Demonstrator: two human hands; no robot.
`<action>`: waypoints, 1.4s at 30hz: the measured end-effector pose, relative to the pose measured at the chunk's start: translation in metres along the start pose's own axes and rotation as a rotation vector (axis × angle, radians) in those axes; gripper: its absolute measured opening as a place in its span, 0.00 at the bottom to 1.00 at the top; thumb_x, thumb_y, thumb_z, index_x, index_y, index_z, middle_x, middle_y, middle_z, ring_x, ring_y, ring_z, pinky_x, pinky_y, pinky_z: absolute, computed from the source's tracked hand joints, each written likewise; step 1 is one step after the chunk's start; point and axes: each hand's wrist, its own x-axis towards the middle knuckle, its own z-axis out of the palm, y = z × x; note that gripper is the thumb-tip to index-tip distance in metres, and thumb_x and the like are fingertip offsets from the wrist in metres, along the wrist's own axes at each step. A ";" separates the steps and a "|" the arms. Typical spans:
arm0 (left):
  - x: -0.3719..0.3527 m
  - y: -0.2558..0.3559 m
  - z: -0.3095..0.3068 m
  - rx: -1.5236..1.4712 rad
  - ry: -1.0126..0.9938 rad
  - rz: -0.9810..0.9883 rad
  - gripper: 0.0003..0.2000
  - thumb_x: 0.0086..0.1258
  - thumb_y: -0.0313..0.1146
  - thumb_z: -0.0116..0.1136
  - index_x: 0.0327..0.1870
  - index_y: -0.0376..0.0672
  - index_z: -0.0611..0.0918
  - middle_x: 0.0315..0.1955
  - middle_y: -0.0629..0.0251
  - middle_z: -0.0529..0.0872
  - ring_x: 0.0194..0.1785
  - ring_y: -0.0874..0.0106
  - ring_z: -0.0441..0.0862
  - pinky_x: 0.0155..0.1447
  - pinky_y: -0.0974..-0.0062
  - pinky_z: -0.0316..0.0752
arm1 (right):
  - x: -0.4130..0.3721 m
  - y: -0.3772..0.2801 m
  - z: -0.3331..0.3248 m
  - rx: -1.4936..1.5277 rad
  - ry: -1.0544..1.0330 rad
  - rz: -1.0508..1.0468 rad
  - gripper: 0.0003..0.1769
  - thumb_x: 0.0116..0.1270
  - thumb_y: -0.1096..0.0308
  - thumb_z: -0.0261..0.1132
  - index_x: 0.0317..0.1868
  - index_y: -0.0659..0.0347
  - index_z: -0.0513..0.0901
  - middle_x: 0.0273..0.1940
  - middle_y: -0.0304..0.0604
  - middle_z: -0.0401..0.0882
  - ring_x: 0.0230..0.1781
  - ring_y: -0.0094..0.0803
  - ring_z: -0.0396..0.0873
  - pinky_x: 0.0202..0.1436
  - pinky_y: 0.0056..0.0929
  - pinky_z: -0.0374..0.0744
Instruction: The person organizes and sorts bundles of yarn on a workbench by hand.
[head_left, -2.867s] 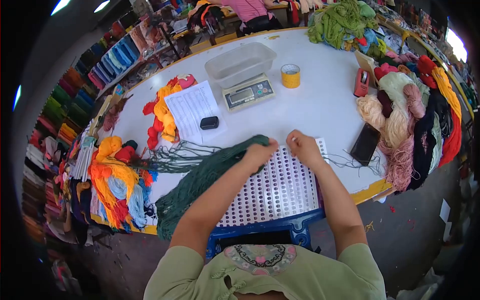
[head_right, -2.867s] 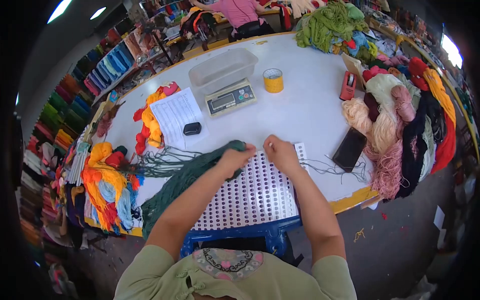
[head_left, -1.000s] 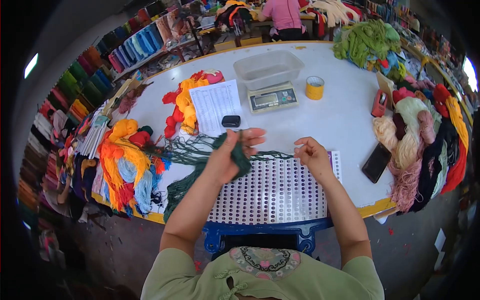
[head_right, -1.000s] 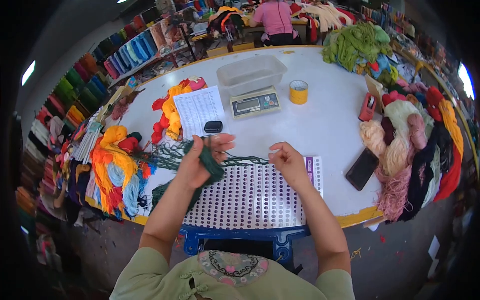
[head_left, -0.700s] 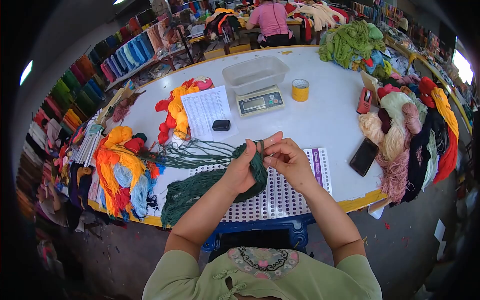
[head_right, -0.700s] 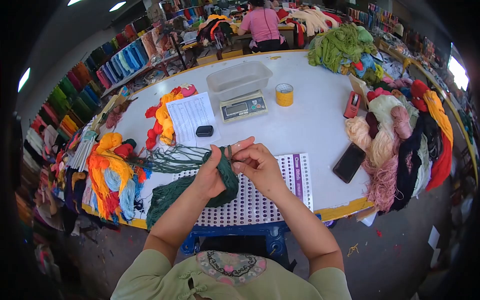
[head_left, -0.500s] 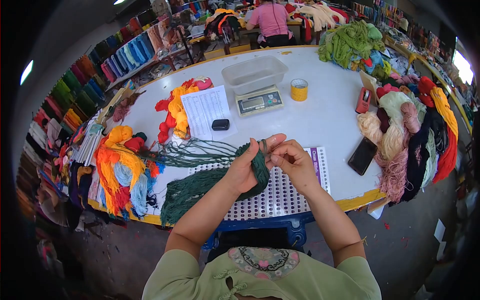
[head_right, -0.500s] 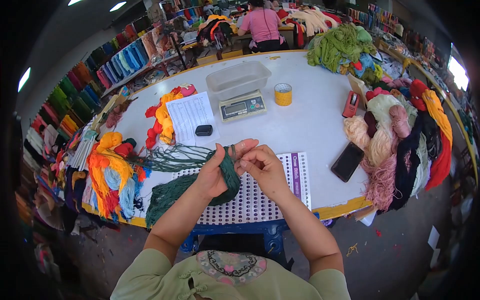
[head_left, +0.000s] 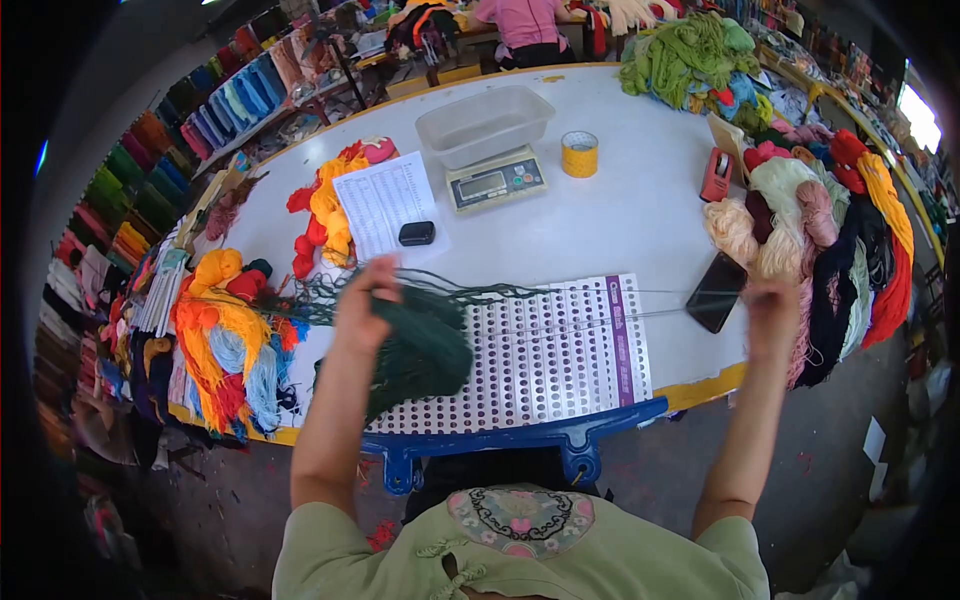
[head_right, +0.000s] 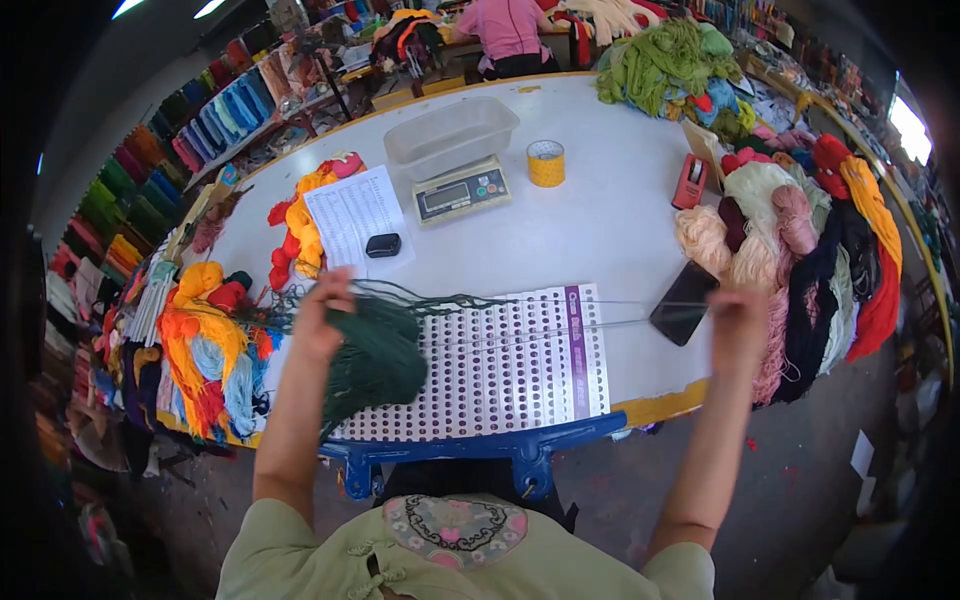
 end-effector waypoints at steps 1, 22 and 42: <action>0.001 0.024 -0.018 -0.153 0.033 0.071 0.08 0.75 0.28 0.50 0.50 0.38 0.76 0.36 0.68 0.82 0.27 0.83 0.76 0.27 0.87 0.73 | 0.016 -0.041 -0.069 -0.037 -0.133 -0.084 0.06 0.72 0.67 0.56 0.35 0.54 0.75 0.32 0.34 0.76 0.35 0.27 0.79 0.41 0.29 0.79; 0.076 -0.210 0.099 0.951 -0.063 -0.324 0.08 0.67 0.31 0.61 0.43 0.42 0.85 0.25 0.70 0.80 0.24 0.81 0.72 0.29 0.81 0.67 | -0.010 0.177 0.112 -1.102 -0.672 0.357 0.06 0.69 0.64 0.61 0.40 0.57 0.79 0.19 0.40 0.78 0.19 0.26 0.75 0.26 0.29 0.73; 0.043 -0.182 0.117 0.665 -0.445 -0.517 0.11 0.70 0.33 0.53 0.48 0.37 0.79 0.33 0.61 0.84 0.19 0.79 0.71 0.23 0.81 0.64 | 0.001 0.175 0.102 -0.637 -0.663 0.681 0.15 0.64 0.69 0.69 0.48 0.66 0.79 0.26 0.37 0.82 0.22 0.20 0.75 0.24 0.19 0.72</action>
